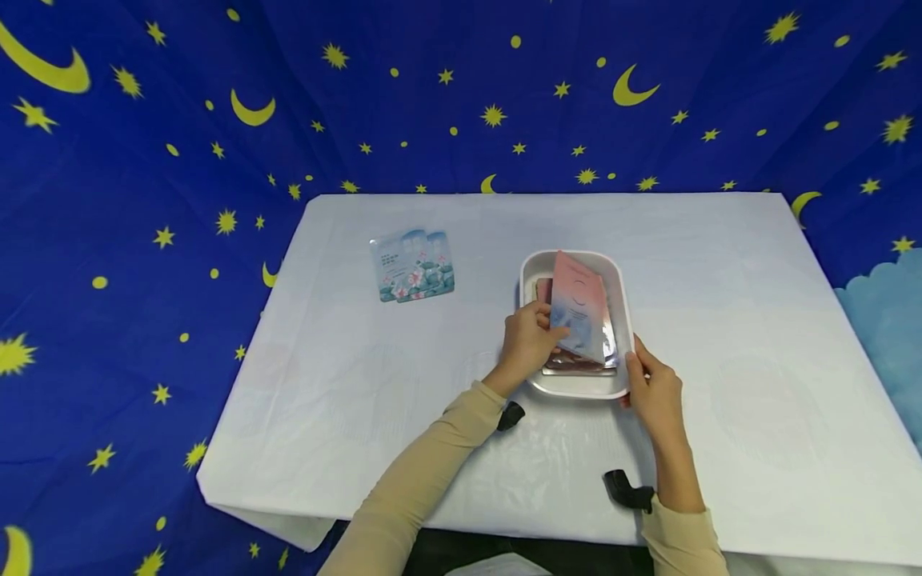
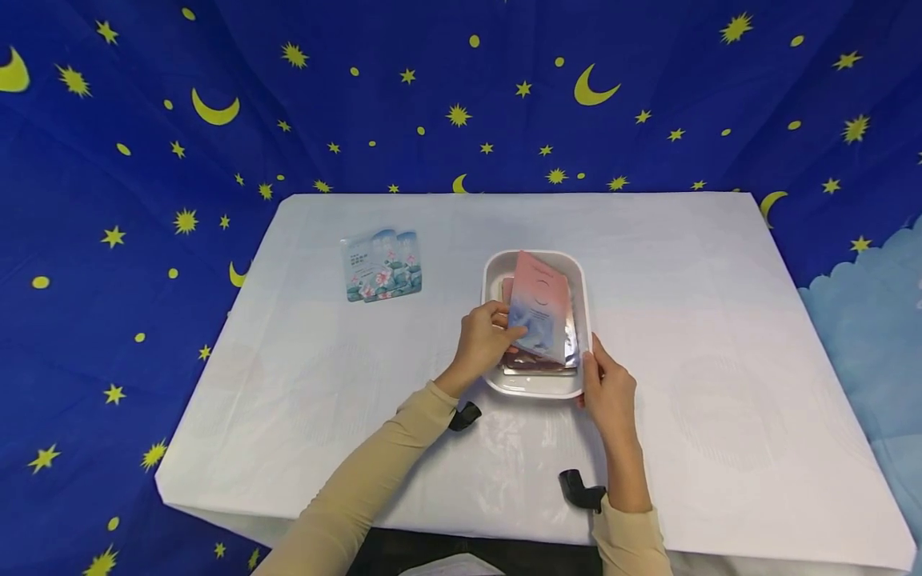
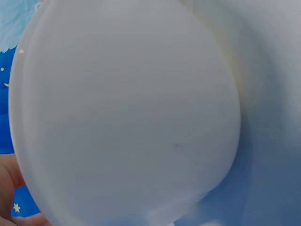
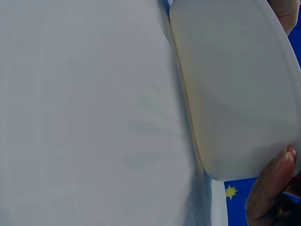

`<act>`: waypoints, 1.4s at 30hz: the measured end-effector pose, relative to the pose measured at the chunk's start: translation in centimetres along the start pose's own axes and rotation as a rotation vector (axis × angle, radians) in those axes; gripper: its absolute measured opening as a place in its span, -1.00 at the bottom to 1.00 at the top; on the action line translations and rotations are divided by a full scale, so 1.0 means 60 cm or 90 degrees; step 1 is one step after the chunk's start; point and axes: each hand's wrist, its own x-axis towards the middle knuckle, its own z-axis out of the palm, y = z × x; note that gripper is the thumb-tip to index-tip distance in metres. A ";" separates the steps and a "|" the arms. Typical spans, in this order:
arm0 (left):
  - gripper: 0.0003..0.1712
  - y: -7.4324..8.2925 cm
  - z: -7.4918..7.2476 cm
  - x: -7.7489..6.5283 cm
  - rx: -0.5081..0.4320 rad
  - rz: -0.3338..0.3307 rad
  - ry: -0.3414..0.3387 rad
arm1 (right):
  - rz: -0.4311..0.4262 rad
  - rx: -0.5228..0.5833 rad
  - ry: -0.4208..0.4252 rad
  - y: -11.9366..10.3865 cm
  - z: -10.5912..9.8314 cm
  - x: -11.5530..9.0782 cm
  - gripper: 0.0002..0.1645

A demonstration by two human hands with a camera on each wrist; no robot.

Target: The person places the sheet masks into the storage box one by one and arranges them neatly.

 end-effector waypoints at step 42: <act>-0.38 -0.162 -0.324 0.077 0.265 -0.263 0.369 | 0.010 -0.001 -0.004 0.001 0.004 0.000 -0.51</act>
